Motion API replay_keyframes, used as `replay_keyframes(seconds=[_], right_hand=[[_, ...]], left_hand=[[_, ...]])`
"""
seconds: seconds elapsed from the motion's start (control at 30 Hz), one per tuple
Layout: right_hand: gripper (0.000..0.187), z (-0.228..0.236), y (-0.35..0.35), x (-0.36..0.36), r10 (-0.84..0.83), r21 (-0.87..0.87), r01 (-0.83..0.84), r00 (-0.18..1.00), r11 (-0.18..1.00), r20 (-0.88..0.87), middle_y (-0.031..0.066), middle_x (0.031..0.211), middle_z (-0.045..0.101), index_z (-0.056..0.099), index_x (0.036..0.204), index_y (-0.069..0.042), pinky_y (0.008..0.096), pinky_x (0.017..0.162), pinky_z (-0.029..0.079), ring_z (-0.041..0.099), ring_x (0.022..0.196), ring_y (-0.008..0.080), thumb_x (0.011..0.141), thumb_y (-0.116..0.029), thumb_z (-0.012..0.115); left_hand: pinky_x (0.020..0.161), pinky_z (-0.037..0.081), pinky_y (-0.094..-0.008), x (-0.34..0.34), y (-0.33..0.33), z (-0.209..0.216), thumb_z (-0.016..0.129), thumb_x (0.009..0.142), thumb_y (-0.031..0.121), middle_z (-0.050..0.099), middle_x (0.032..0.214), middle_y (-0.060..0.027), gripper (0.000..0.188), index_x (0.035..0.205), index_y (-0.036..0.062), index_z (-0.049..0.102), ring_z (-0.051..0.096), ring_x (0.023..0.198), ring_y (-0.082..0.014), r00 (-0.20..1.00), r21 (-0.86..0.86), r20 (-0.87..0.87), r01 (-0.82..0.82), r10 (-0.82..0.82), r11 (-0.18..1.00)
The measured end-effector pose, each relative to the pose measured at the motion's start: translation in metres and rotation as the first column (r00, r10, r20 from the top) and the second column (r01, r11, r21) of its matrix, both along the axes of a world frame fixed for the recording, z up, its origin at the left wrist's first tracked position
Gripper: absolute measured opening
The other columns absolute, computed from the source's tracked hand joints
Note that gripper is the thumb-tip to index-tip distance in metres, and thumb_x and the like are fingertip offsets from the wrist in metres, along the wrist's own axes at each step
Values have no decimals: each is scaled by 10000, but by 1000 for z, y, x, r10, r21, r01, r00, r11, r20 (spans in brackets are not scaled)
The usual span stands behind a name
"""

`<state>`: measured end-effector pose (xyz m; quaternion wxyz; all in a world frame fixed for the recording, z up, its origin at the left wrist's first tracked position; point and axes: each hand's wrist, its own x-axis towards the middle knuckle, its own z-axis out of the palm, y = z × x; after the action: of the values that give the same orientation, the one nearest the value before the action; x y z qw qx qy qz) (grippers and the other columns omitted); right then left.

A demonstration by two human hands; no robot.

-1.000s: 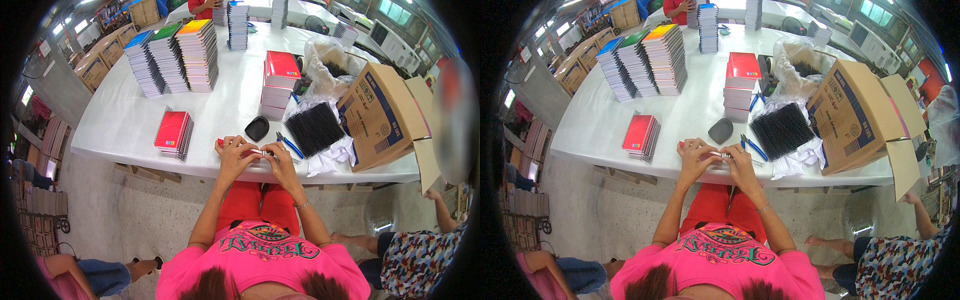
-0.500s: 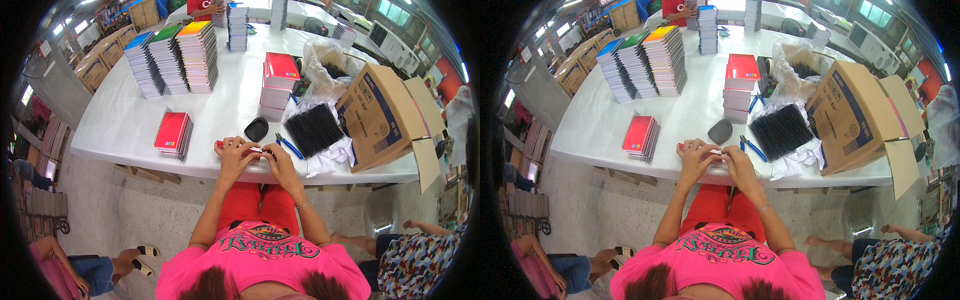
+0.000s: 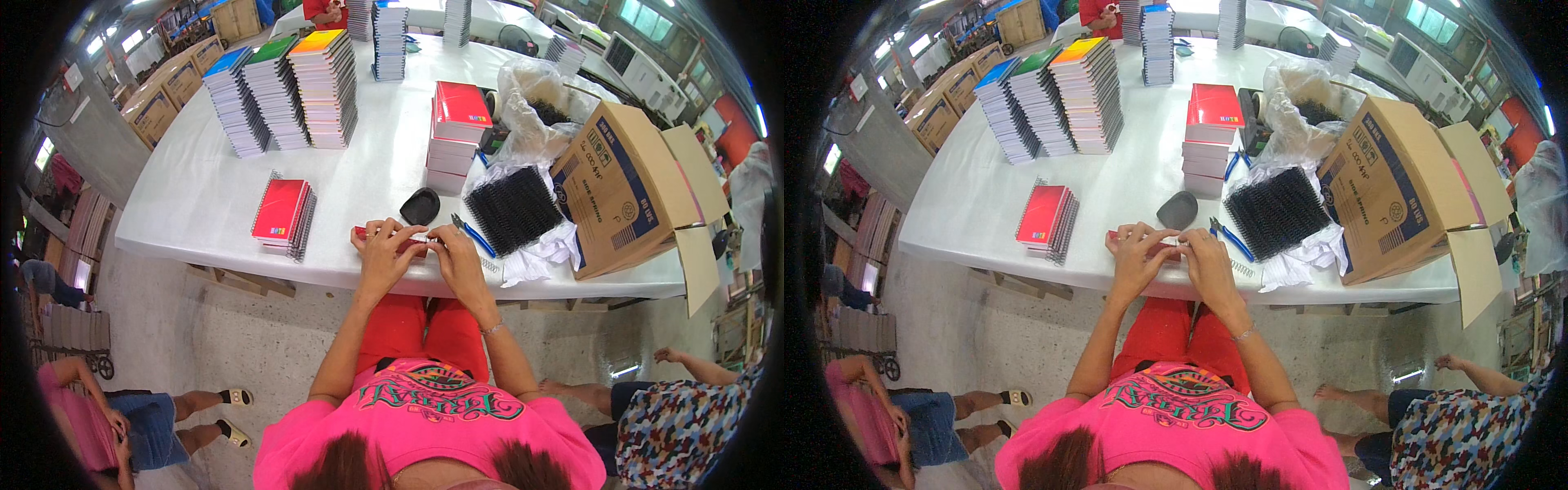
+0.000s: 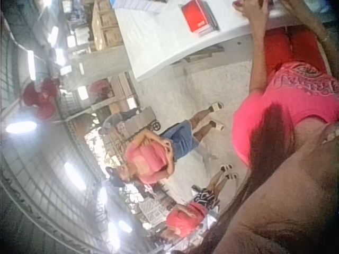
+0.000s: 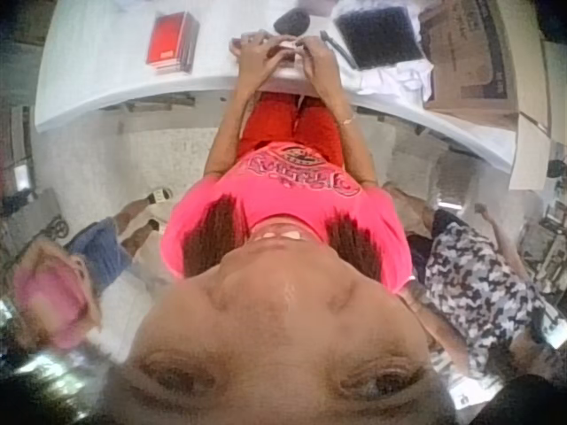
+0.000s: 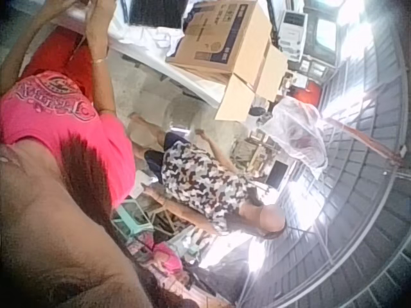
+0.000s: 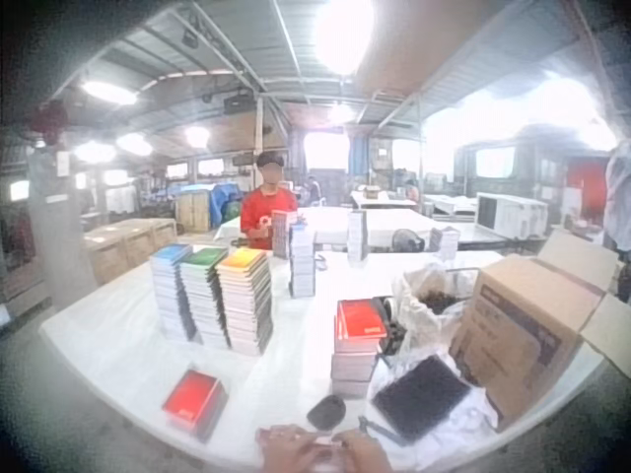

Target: The person attaches black plastic spiral coils to red notebooks using pliers. They pick up a notebook and a coil, insert the coil into the punched holes, and use pliers to secure the ends. The finished notebooks are stacked on the table.

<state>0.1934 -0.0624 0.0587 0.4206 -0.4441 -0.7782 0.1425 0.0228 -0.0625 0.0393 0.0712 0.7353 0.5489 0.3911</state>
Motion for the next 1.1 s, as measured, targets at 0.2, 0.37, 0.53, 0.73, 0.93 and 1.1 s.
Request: replay_keyframes(seconds=[0.2, 0.37, 0.53, 0.73, 0.93, 1.1], right_hand=[[153, 7, 0, -1, 5, 21, -5, 1000, 1000, 13, 145, 916, 592, 640, 1037, -21, 428, 759, 430, 572, 867, 343, 891, -60, 616], [167, -5, 3, -2, 10, -63, -6, 998, 998, 68, 150, 966, 596, 633, 1052, -25, 460, 786, 421, 573, 923, 361, 898, -86, 617], [153, 2, 3, -8, -2, -121, -10, 995, 993, -100, 177, 961, 601, 614, 1032, -8, 469, 775, 438, 576, 941, 391, 898, -80, 617], [94, 8, 2, -16, -16, -2, 16, 993, 1000, -113, 165, 885, 584, 617, 955, 21, 404, 715, 441, 562, 817, 339, 901, -56, 627], [102, -2, 10, -12, -10, 36, 10, 1000, 999, -9, 157, 881, 584, 626, 942, 26, 403, 731, 442, 559, 813, 328, 886, -57, 642], [158, 11, 3, -18, -12, -59, 1, 985, 998, -172, 153, 892, 591, 634, 996, 25, 400, 736, 445, 562, 814, 319, 874, -70, 665]], left_hand=[[979, 210, -644, -1, 1, -4, 731, 818, 373, 581, 965, 42, 319, 1132, 317, 722, 492, 1059, -210, 1000, 13, -14, -20, 20, 1000], [1004, 194, -597, 1, -1, 3, 721, 828, 321, 570, 991, 25, 363, 1190, 330, 698, 473, 1065, -224, 1000, -11, -24, -14, 14, 1000], [983, 216, -613, 0, -2, 1, 688, 850, 280, 567, 1028, 7, 393, 1239, 331, 666, 475, 1081, -235, 997, -16, -65, -37, 36, 999], [978, 224, -643, -1, -4, 0, 690, 842, 275, 567, 1042, 6, 403, 1242, 322, 661, 478, 1090, -239, 998, -18, -56, -37, 36, 999], [987, 215, -639, 3, -4, 4, 680, 840, 240, 572, 1049, -3, 400, 1236, 298, 666, 475, 1090, -255, 999, -15, -46, -22, 21, 1000], [989, 208, -653, 0, -5, 0, 670, 849, 229, 572, 1060, -9, 396, 1241, 282, 661, 471, 1102, -261, 998, -28, -51, -27, 26, 999]])
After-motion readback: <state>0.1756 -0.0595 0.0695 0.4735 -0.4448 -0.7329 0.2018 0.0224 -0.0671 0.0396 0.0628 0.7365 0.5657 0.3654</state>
